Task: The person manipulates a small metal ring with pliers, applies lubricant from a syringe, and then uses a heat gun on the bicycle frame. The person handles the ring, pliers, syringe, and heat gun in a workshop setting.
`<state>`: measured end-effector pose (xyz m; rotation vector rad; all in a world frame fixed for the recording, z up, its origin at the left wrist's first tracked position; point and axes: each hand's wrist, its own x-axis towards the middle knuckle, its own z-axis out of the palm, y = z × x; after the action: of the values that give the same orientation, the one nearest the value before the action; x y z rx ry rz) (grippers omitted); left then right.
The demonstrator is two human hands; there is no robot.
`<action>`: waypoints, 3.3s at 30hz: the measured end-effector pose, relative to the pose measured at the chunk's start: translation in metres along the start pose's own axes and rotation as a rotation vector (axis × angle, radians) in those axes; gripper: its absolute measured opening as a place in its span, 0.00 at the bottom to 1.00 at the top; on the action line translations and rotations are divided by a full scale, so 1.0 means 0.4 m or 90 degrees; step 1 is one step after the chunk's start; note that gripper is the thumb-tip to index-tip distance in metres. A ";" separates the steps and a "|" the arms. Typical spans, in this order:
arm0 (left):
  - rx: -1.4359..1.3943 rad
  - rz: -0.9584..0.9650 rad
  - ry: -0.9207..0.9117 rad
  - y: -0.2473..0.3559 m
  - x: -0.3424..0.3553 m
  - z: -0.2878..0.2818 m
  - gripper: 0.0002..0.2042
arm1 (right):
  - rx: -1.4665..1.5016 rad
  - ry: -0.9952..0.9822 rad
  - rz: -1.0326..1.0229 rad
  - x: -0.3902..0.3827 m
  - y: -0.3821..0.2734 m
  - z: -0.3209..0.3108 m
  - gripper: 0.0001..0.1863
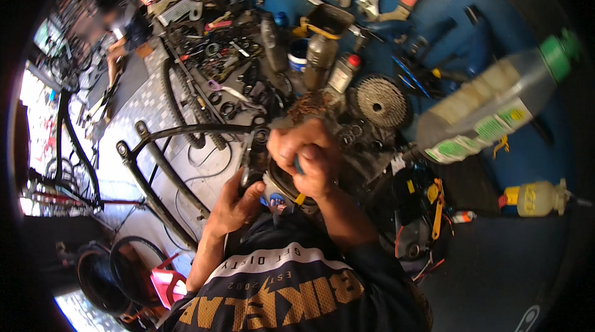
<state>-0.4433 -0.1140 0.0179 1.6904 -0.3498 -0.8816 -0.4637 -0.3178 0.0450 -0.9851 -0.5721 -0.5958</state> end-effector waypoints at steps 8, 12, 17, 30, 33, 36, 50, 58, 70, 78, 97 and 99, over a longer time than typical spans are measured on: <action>-0.084 0.008 -0.032 -0.047 0.023 -0.029 0.20 | -0.405 0.261 -0.008 -0.054 -0.037 -0.175 0.18; -0.078 0.002 -0.022 -0.076 0.032 -0.048 0.21 | -0.704 0.402 0.269 -0.109 -0.077 -0.394 0.11; -0.107 -0.002 -0.028 -0.075 0.044 -0.059 0.21 | -1.016 0.225 0.476 -0.255 -0.053 -0.524 0.09; -0.168 -0.016 -0.024 -0.035 0.058 -0.078 0.19 | -1.162 -0.014 0.708 -0.337 0.076 -0.480 0.15; -0.139 -0.008 -0.034 -0.027 0.058 -0.078 0.18 | -1.157 0.025 0.656 -0.334 0.076 -0.481 0.10; -0.127 -0.009 -0.054 -0.025 0.060 -0.077 0.18 | -1.128 0.077 0.513 -0.294 0.068 -0.455 0.08; -0.036 0.001 -0.052 -0.014 0.066 -0.036 0.27 | -0.587 0.119 0.264 -0.014 0.052 -0.070 0.06; -0.031 0.026 -0.046 -0.031 0.069 -0.026 0.24 | -0.515 0.144 0.313 -0.029 0.034 -0.070 0.06; -0.020 -0.020 -0.045 -0.038 0.082 -0.036 0.25 | -0.838 0.178 0.529 -0.153 0.098 -0.392 0.10; 0.002 -0.022 -0.046 -0.054 0.103 -0.037 0.26 | -1.132 0.137 0.559 -0.254 0.154 -0.488 0.14; -0.007 0.023 -0.094 -0.007 0.114 0.002 0.21 | -0.065 0.210 -0.090 0.072 0.044 -0.080 0.29; 0.029 0.009 -0.079 -0.010 0.110 0.000 0.24 | -0.080 0.203 -0.088 0.069 0.049 -0.078 0.29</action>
<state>-0.4144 -0.1407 -0.0023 1.6763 -0.4680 -0.9759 -0.4254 -0.3427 0.0388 -0.9488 -0.3224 -0.9028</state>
